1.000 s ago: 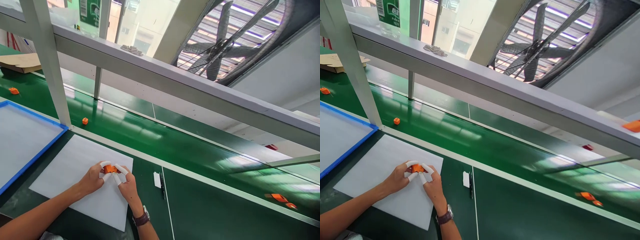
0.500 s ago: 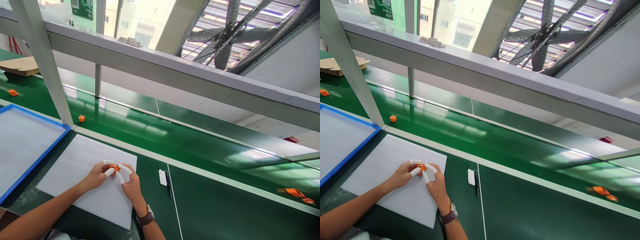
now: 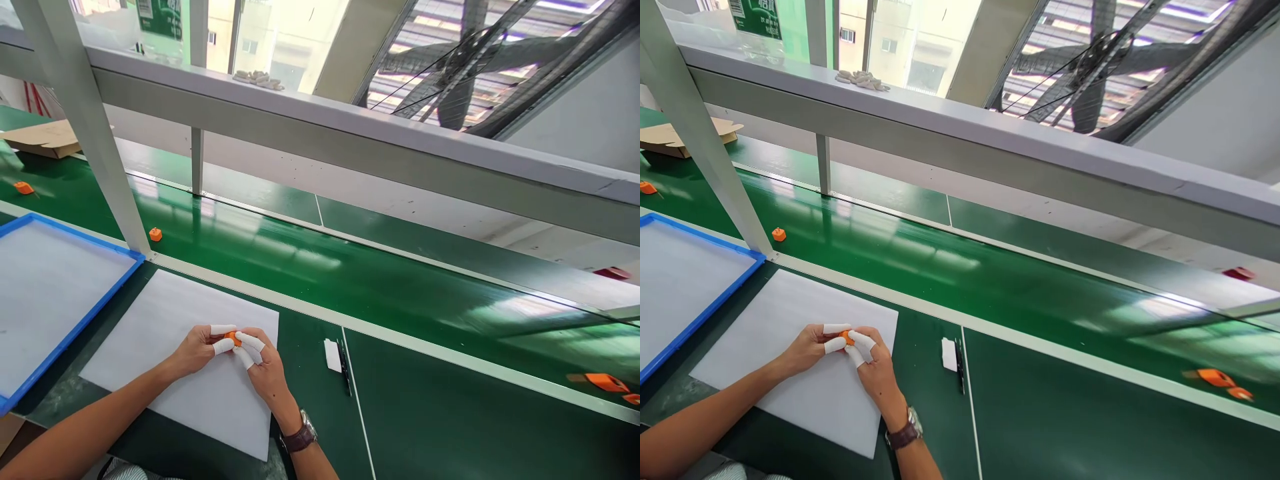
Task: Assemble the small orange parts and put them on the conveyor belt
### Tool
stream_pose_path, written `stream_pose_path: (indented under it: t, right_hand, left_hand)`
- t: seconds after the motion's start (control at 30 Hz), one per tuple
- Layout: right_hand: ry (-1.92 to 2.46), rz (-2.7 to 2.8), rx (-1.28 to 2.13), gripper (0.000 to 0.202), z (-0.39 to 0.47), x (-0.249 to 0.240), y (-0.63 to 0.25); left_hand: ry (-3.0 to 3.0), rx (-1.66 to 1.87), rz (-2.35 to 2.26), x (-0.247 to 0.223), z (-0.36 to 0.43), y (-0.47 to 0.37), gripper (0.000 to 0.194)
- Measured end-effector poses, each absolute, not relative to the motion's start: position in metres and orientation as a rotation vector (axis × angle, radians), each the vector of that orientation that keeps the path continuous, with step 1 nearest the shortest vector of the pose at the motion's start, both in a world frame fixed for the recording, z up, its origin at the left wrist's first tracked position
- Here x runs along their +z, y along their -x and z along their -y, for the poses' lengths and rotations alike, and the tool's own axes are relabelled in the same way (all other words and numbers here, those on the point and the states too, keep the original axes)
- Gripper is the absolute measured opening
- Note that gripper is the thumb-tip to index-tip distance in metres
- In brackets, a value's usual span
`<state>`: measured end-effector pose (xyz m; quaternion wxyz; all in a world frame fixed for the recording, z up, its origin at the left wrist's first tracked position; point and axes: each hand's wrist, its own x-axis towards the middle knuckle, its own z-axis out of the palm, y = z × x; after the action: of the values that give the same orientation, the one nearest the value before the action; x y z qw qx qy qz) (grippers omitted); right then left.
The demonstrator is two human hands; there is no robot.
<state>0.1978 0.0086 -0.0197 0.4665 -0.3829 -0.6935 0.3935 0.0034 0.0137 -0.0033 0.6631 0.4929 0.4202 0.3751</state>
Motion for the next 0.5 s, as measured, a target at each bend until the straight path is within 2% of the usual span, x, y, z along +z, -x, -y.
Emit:
stream_pose_path:
  t: [0.07,0.27,0.5]
  right_hand:
    - [0.938,1.643,1.114,0.025,-0.0095,-0.0168,-0.1994]
    - [1.033,1.321,1.643,0.041,-0.0125,-0.0116,-0.2048]
    - [1.049,1.341,1.614,0.044,-0.0115,-0.0127,-0.1983]
  left_hand:
    - [-1.142,0.859,-0.971,-0.0007,-0.0132,-0.0039,0.041]
    - [-1.197,0.861,-0.978,0.0025,-0.0099,-0.0041,0.039]
    - [-1.265,0.836,-0.944,-0.0035,-0.0083,-0.0018,0.038]
